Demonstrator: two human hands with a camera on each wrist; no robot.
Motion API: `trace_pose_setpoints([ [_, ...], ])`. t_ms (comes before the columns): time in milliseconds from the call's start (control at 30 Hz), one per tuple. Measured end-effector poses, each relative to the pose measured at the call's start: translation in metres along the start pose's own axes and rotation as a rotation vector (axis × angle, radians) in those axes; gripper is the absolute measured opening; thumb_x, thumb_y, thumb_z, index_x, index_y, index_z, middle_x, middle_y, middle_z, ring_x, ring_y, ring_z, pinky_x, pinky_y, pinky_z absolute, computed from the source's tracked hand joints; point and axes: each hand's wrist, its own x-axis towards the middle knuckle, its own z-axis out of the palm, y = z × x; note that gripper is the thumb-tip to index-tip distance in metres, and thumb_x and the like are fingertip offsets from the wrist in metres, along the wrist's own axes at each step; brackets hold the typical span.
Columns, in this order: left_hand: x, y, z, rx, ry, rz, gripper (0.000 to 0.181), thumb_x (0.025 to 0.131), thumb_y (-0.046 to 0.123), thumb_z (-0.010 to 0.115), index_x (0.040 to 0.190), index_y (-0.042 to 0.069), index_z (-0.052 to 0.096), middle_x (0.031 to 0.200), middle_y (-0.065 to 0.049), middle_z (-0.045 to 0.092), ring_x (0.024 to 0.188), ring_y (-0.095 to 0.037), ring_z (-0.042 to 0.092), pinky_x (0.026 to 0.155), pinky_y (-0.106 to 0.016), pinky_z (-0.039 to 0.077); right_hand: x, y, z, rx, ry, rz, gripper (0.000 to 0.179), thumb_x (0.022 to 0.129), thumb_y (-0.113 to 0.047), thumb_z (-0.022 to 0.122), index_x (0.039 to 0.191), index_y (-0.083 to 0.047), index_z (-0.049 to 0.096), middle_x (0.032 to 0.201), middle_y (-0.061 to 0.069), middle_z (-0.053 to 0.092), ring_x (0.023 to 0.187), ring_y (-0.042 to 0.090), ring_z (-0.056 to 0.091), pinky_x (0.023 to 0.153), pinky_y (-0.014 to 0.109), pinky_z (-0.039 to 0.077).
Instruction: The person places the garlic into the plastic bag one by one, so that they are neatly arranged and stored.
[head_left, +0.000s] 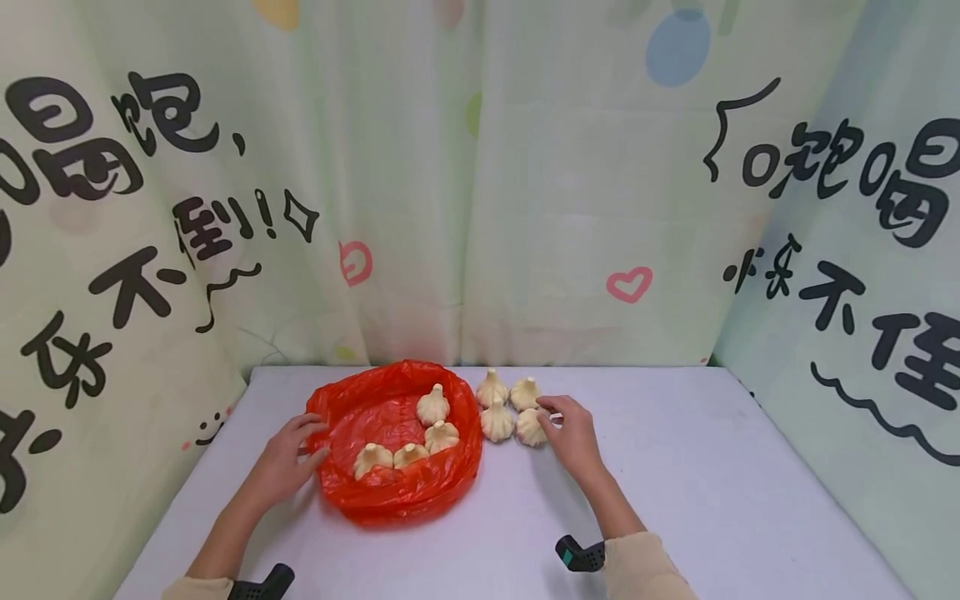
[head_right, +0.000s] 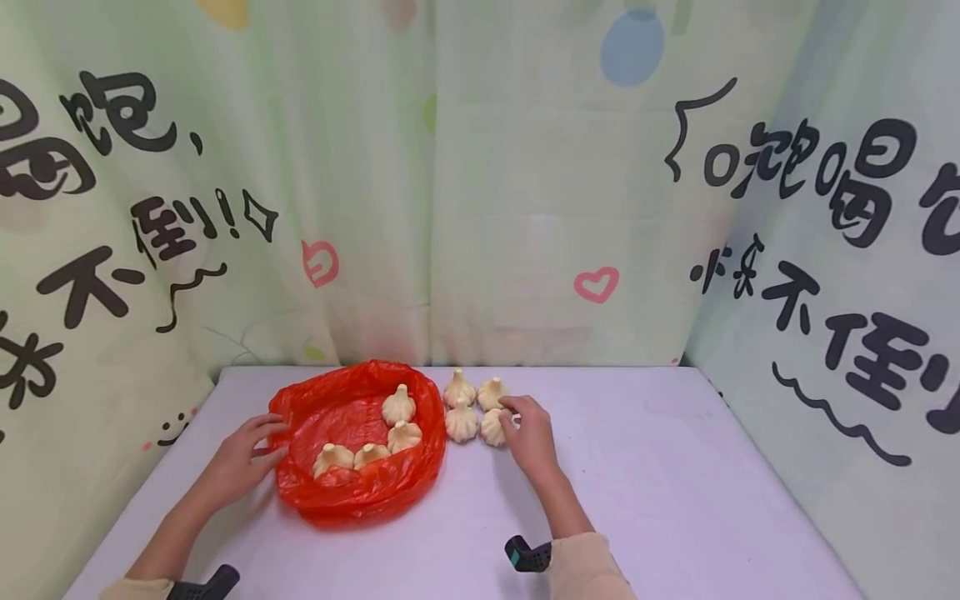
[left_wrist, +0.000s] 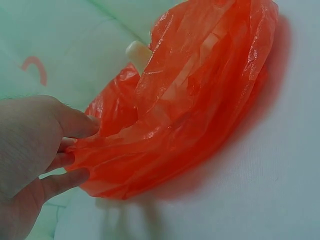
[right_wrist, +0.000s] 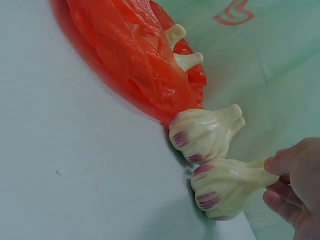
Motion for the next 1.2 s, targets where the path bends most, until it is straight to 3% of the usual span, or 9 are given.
trace_pose_setpoints([
  [467,0.002,0.000,0.002,-0.004,0.010,0.010,0.041,0.088,0.007,0.067,0.127,-0.002,0.057,0.137,-0.023,0.047,0.123,-0.041,0.049,0.085,-0.046,0.058,-0.001,0.016,0.002,-0.037,0.038,-0.004,0.020,0.081,0.006,0.070,0.100,-0.001,0.072,0.092,0.013,0.070,0.084,0.025,0.068,0.072,0.033,0.059],
  [600,0.002,-0.001,0.003,0.003,0.012,0.008,0.041,0.088,0.007,0.067,0.127,-0.002,0.057,0.136,-0.023,0.047,0.122,-0.041,0.050,0.085,-0.046,0.058,-0.002,0.012,-0.001,-0.024,0.040,0.018,0.019,0.082,0.004,0.070,0.100,-0.003,0.073,0.094,0.013,0.070,0.086,0.024,0.067,0.073,0.033,0.059],
  [767,0.001,0.000,0.004,0.021,0.006,-0.004,0.042,0.088,0.009,0.067,0.128,-0.002,0.057,0.136,-0.023,0.047,0.122,-0.041,0.050,0.085,-0.046,0.058,-0.004,0.005,-0.006,0.007,0.057,-0.010,0.020,0.083,0.004,0.070,0.102,-0.002,0.073,0.095,0.013,0.070,0.086,0.025,0.066,0.074,0.037,0.060],
  [1200,0.002,0.002,0.002,0.030,-0.004,-0.022,0.042,0.089,0.010,0.066,0.129,-0.001,0.057,0.138,-0.023,0.046,0.123,-0.042,0.049,0.086,-0.047,0.058,0.007,-0.024,-0.007,0.123,0.092,-0.117,0.026,0.082,0.005,0.071,0.107,-0.001,0.072,0.100,0.012,0.071,0.089,0.024,0.067,0.075,0.030,0.060],
])
